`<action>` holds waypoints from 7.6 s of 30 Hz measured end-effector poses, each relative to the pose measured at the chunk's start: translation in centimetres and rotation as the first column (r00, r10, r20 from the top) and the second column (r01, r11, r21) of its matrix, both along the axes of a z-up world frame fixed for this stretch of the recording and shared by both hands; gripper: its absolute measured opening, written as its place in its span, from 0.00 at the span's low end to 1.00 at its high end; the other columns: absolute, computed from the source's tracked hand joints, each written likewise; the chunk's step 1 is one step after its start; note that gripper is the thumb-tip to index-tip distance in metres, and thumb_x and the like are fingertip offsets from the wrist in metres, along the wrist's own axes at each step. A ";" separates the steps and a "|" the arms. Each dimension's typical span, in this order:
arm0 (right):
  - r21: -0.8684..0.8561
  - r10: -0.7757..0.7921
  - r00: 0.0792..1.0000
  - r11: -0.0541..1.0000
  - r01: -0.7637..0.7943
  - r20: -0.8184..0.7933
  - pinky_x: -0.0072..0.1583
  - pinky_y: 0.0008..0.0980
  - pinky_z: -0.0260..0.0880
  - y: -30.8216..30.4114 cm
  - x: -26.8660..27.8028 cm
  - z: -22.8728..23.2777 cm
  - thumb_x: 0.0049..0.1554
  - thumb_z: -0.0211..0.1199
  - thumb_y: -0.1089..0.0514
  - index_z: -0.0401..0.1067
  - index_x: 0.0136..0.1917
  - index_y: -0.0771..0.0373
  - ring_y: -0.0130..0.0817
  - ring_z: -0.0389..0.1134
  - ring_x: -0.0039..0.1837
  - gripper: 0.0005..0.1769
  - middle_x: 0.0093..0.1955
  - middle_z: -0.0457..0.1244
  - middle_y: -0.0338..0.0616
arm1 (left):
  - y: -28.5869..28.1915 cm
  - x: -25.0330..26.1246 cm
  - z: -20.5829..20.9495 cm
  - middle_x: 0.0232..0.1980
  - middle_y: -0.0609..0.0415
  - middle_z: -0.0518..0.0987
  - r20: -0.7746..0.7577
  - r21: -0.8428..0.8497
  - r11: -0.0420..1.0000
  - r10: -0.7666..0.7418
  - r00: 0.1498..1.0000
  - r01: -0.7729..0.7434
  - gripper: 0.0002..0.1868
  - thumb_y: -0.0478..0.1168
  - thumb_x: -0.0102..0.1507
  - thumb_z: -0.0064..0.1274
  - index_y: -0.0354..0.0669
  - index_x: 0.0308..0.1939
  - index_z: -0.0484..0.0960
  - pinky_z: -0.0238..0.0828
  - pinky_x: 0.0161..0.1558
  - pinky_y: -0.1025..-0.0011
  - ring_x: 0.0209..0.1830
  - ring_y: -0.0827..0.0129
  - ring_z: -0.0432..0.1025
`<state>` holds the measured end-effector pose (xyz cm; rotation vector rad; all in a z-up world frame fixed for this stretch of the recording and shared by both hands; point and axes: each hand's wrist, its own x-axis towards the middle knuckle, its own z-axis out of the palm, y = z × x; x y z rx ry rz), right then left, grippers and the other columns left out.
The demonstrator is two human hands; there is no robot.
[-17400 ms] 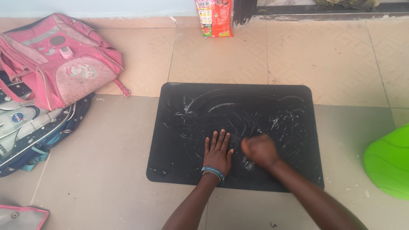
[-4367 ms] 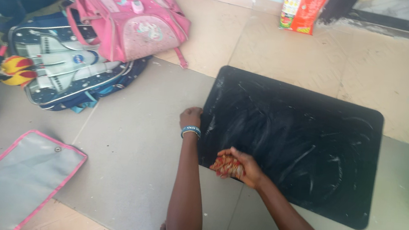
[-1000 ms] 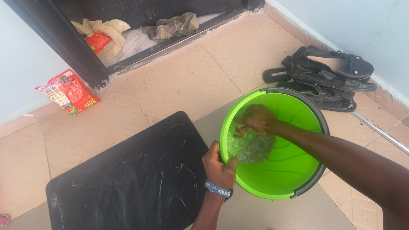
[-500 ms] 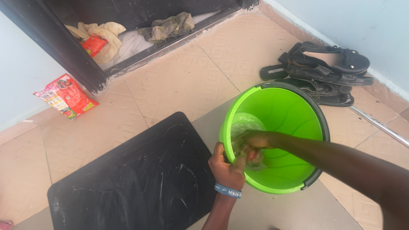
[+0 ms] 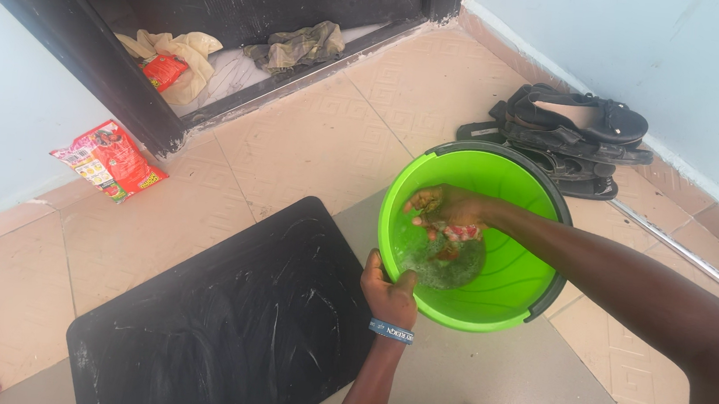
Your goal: The person scrubs a black bath mat on the floor with a sponge and soapy water, rinses the sponge in a green bucket, and then flips the mat over to show the other side.
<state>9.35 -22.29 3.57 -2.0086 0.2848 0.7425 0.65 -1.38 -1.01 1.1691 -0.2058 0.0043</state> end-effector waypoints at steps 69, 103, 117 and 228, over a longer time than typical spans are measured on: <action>-0.580 0.293 0.950 0.758 -0.298 -0.106 0.34 0.41 0.67 -3.2 2.3 4.8 0.54 0.54 0.54 0.62 0.54 0.64 0.38 0.64 0.28 0.16 0.31 0.60 0.46 | -2.2 2.1 -2.8 0.26 0.55 0.73 -0.356 -0.106 0.929 -0.370 0.858 0.356 0.14 0.42 0.63 0.60 0.40 0.44 0.73 0.71 0.25 0.73 0.18 0.73 0.69; 0.318 -0.176 0.582 0.936 -0.150 0.794 0.34 0.32 0.45 40.6 5.3 6.4 0.62 0.65 0.46 0.60 0.24 0.63 0.19 0.45 0.30 0.31 0.24 0.49 0.32 | 35.5 5.9 -11.9 0.40 0.46 0.81 -0.399 -0.332 0.602 0.608 0.687 -0.726 0.09 0.27 0.62 0.62 0.39 0.38 0.76 0.82 0.43 0.63 0.40 0.64 0.78; 0.168 0.264 0.837 0.908 -0.383 0.478 0.54 0.34 0.66 35.6 2.3 -7.8 0.48 0.72 0.55 0.79 0.51 0.59 0.31 0.71 0.53 0.17 0.50 0.72 0.40 | 35.3 4.2 -7.5 0.29 0.54 0.80 -0.392 -0.311 0.796 0.391 0.833 -0.520 0.15 0.38 0.63 0.58 0.43 0.52 0.78 0.54 0.12 0.82 0.12 0.81 0.62; -0.370 0.372 0.183 0.928 -0.044 0.910 0.73 0.42 0.65 27.7 9.5 -20.6 0.55 0.57 0.72 0.76 0.57 0.60 0.48 0.67 0.70 0.19 0.63 0.67 0.48 | 28.7 8.4 -16.1 0.83 0.34 0.35 0.019 0.994 -0.093 0.650 0.760 0.055 0.41 0.59 0.70 0.30 0.37 0.79 0.45 0.16 0.72 0.33 0.80 0.31 0.24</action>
